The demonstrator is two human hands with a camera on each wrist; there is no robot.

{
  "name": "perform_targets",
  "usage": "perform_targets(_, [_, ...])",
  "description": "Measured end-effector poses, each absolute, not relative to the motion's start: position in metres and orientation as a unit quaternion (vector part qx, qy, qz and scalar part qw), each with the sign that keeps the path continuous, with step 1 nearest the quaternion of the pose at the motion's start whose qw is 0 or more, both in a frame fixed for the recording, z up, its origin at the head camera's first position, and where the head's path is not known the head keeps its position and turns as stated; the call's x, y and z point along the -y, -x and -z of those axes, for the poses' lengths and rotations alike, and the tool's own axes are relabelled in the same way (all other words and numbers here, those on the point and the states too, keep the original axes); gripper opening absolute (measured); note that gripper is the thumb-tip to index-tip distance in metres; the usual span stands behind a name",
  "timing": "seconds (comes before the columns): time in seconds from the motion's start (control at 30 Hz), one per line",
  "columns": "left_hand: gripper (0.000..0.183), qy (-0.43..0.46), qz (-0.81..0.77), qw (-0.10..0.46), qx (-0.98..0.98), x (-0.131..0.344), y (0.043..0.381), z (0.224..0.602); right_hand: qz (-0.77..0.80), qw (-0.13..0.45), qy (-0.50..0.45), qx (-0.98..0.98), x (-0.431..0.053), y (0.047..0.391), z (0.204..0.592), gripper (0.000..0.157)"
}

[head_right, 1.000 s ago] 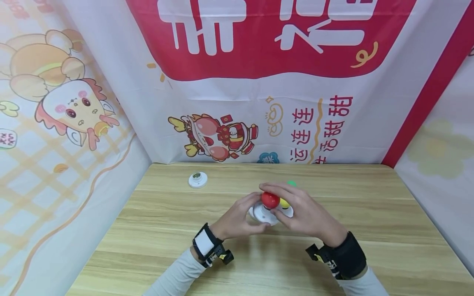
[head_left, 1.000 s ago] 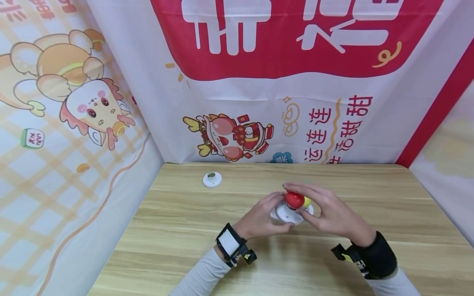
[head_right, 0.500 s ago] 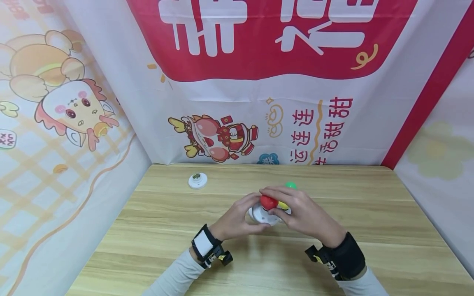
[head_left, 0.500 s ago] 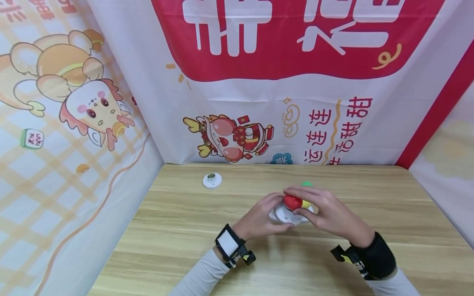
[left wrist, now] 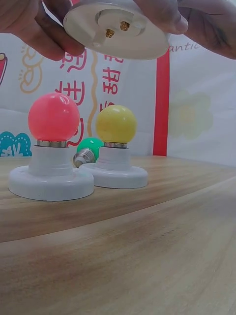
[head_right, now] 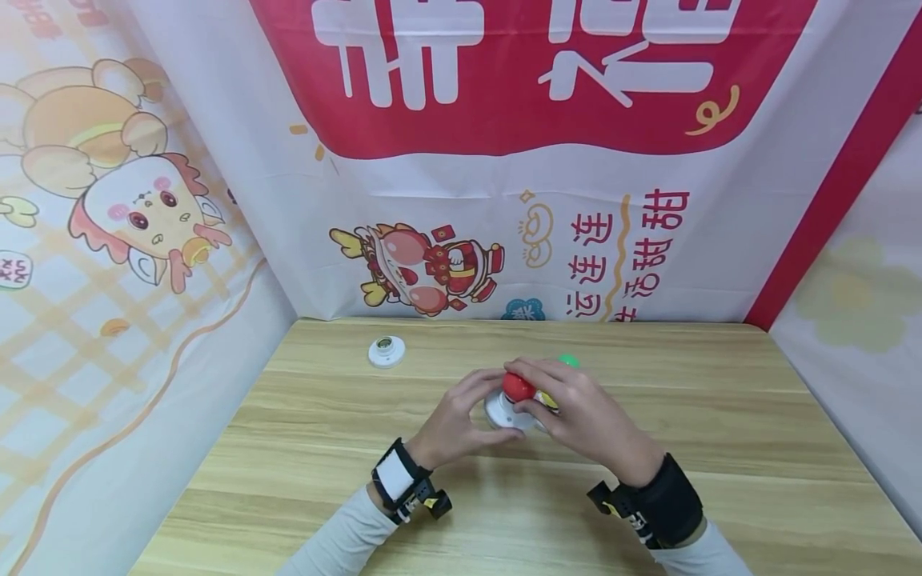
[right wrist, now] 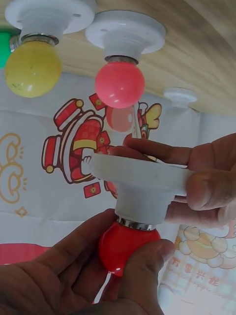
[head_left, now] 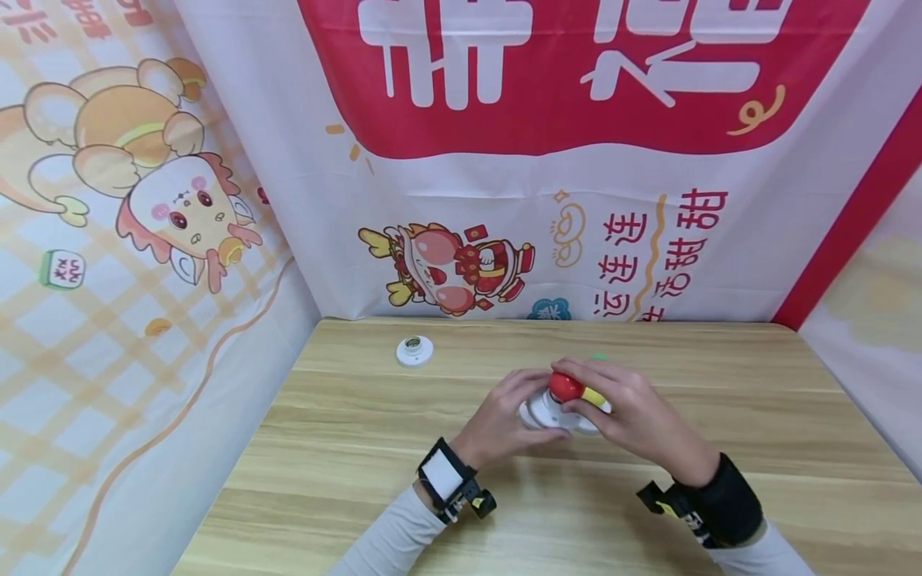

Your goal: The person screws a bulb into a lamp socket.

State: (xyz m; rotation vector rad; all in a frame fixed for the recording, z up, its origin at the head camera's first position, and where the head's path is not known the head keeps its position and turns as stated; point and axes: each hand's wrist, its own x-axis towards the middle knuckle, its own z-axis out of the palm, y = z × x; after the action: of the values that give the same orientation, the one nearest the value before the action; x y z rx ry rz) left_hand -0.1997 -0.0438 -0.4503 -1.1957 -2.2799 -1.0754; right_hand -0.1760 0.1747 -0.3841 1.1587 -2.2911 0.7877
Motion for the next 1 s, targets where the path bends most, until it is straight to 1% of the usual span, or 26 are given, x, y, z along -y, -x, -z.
perform_targets(0.17, [0.07,0.412,0.382,0.171,0.81,0.044,0.2,0.452,-0.279,0.255,-0.414,0.828,-0.17,0.176,0.386,0.055])
perform_targets(0.5, [0.068,0.393,0.393,0.162,0.815,0.04,0.196,0.451,-0.253,0.267,-0.39,0.845,-0.166,0.172,0.384,0.057])
perform_targets(0.77, [0.069,0.373,0.393,0.177,0.821,0.038,0.191,0.445,-0.256,0.298,-0.372,0.841,-0.162,0.17,0.386,0.056])
perform_targets(1.0, [0.069,0.368,0.383,0.181,0.828,0.04,0.193,0.444,-0.272,0.293,-0.359,0.844,-0.16,0.171,0.39,0.06])
